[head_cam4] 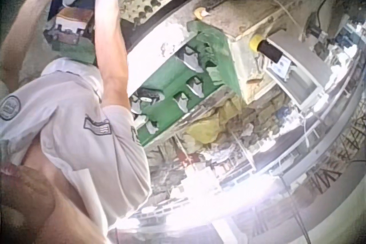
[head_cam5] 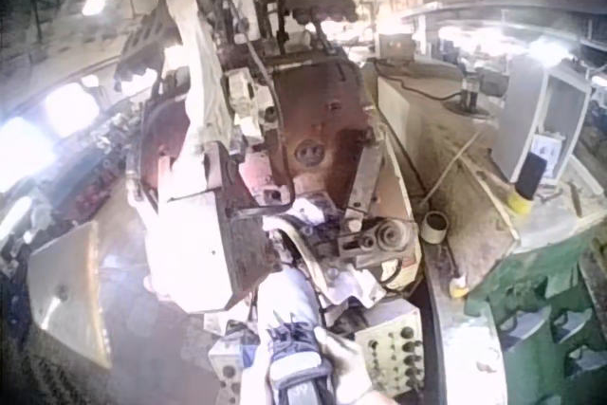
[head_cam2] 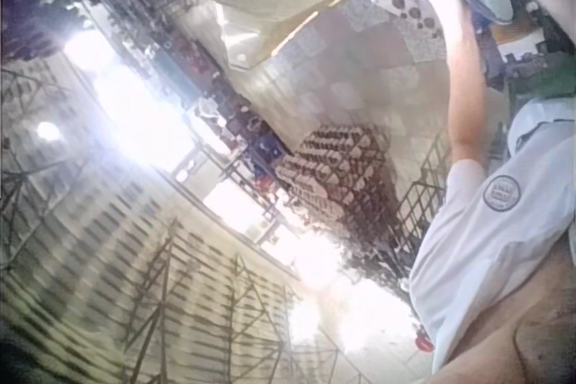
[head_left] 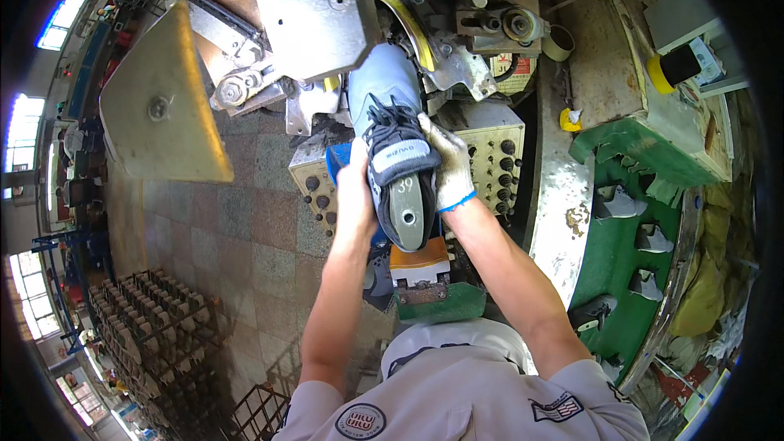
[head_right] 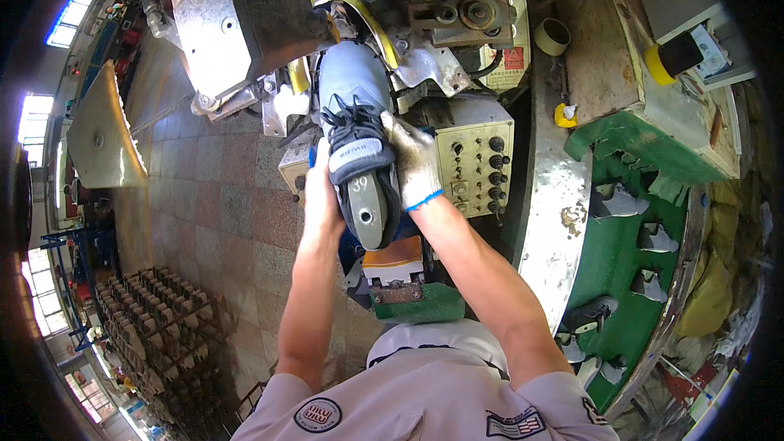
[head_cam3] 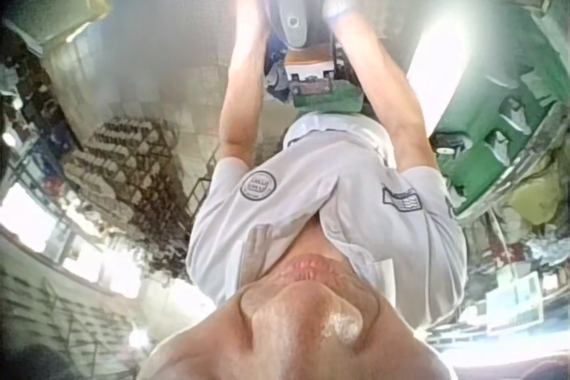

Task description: The person picks up shoe uppers from a conveyor, places them into an industrial lasting machine one at a time to shape the front, operates the machine with buttons, and then places the shaped shoes back onto the conveyor.

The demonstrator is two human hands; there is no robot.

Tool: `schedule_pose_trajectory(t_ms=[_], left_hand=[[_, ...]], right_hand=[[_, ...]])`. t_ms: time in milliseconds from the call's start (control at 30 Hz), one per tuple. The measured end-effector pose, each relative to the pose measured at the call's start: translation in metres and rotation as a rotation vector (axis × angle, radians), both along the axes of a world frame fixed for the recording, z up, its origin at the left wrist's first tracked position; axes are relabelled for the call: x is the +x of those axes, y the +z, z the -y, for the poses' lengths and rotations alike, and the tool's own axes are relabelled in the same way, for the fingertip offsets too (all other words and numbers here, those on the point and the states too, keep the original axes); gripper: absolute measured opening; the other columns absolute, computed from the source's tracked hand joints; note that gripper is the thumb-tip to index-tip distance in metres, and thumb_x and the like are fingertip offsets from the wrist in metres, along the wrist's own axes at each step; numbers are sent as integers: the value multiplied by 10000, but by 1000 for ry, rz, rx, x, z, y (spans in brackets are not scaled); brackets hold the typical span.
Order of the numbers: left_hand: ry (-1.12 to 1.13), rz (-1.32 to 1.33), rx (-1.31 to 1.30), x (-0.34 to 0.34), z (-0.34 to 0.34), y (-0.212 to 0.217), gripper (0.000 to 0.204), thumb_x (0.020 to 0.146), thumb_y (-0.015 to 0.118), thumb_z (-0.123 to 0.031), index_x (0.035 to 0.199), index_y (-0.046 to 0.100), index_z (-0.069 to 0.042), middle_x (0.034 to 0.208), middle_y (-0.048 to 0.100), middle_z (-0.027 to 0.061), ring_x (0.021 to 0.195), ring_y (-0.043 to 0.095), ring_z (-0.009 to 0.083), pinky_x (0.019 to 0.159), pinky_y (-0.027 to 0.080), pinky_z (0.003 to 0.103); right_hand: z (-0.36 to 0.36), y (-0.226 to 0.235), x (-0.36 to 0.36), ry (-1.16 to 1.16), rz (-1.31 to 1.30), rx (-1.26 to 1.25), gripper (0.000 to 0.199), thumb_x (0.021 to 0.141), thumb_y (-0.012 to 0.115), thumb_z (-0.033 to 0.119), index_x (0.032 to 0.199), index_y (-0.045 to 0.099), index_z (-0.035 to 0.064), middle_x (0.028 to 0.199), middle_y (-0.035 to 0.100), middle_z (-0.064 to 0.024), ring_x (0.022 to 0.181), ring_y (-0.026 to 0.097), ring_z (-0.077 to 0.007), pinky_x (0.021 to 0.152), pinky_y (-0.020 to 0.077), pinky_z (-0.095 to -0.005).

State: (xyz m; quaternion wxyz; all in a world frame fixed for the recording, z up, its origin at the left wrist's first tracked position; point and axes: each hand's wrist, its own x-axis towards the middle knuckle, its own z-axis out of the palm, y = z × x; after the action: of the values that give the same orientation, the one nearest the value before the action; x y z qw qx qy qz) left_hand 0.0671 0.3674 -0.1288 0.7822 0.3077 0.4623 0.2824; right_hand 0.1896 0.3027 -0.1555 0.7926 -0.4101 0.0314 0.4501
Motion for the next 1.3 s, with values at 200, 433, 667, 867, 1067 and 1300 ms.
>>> schedule_pose_trajectory(t_ms=[200,433,667,867,1067,1300], left_hand=[[-175,61,48,-6,-16,-11,570,1068,388,-487,1193,662,-3,1068,713,81,932,670,164,863,528,323],[-44,97,112,2,-2,-46,501,1071,388,-459,1096,693,-62,968,722,54,860,681,161,819,547,317],[6,193,34,10,5,-60,567,1067,382,-504,1073,694,-30,978,714,46,847,668,157,802,537,300],[-1008,-675,457,-117,30,-236,553,911,604,-417,1261,630,11,1245,654,260,1149,634,347,968,484,398],[-1363,2,696,-165,60,-361,455,870,623,-435,1147,712,-85,1156,708,173,1041,672,353,890,520,413],[-1148,-424,763,-171,81,-287,457,829,673,-425,1102,728,-63,1073,727,184,977,693,346,866,523,407]], right_hand=[[-6,3,-11,-33,-85,17,338,941,717,243,1102,697,-53,1003,701,-67,849,637,-138,781,520,-283],[-3,-7,-8,-22,-44,-168,351,926,744,270,1062,719,-53,991,705,-39,827,616,-90,744,509,-264],[2,-18,1,43,22,-171,345,960,691,254,1156,705,-30,1098,712,-60,947,667,-110,789,530,-251],[116,-16,26,73,403,-142,480,1040,484,261,1388,487,-69,1366,573,-197,1187,634,-303,832,610,-370],[234,-10,29,-40,162,-156,435,1050,376,151,1378,430,-129,1310,578,-265,1109,662,-343,775,625,-384],[240,3,17,-39,230,-191,450,1010,490,146,1339,457,-159,1263,593,-284,1026,680,-378,744,628,-403]])
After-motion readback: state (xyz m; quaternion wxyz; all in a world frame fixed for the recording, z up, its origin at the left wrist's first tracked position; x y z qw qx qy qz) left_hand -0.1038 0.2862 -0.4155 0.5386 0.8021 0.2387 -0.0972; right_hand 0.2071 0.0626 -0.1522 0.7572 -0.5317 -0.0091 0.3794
